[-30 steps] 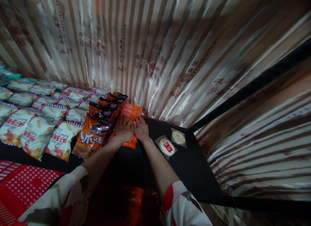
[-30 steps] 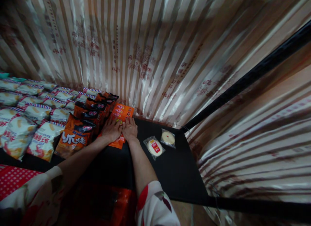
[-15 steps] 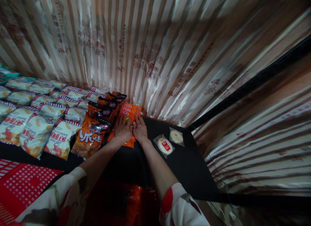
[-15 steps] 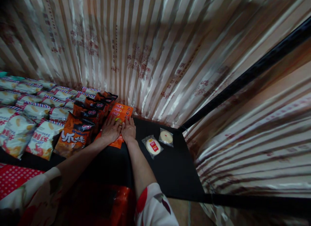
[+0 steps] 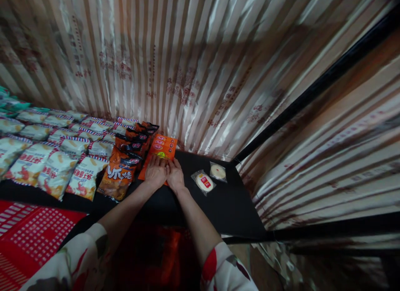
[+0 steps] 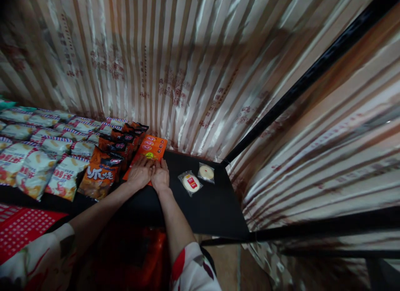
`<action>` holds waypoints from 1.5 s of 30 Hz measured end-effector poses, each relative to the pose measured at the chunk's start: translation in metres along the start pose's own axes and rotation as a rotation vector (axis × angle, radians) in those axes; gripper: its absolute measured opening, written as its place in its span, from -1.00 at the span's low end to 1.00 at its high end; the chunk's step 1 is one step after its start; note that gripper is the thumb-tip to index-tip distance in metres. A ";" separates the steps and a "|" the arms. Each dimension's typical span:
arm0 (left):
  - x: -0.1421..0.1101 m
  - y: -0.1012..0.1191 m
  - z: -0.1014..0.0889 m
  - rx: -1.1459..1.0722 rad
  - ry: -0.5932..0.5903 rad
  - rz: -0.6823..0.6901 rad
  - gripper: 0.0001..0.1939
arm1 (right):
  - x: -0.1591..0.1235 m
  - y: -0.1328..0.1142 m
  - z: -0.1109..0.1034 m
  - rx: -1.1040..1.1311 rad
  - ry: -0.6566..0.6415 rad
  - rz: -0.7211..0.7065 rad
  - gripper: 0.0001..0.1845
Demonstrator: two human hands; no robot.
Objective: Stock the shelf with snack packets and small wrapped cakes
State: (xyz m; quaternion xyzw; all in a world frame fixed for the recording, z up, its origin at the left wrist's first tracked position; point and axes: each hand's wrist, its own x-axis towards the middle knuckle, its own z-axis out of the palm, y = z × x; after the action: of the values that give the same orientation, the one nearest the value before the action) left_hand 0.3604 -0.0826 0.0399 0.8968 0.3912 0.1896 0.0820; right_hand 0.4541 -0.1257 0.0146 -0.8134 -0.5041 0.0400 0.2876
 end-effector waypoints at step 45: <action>-0.197 0.009 -0.013 -0.167 -0.024 0.030 -0.62 | -0.193 -0.032 -0.004 0.103 0.083 -0.285 -0.56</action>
State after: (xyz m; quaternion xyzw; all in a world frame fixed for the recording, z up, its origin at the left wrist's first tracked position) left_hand 0.2382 -0.2331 0.0003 0.8948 0.3595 0.2121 0.1586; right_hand 0.3356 -0.2797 -0.0097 -0.7187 -0.5993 -0.0093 0.3524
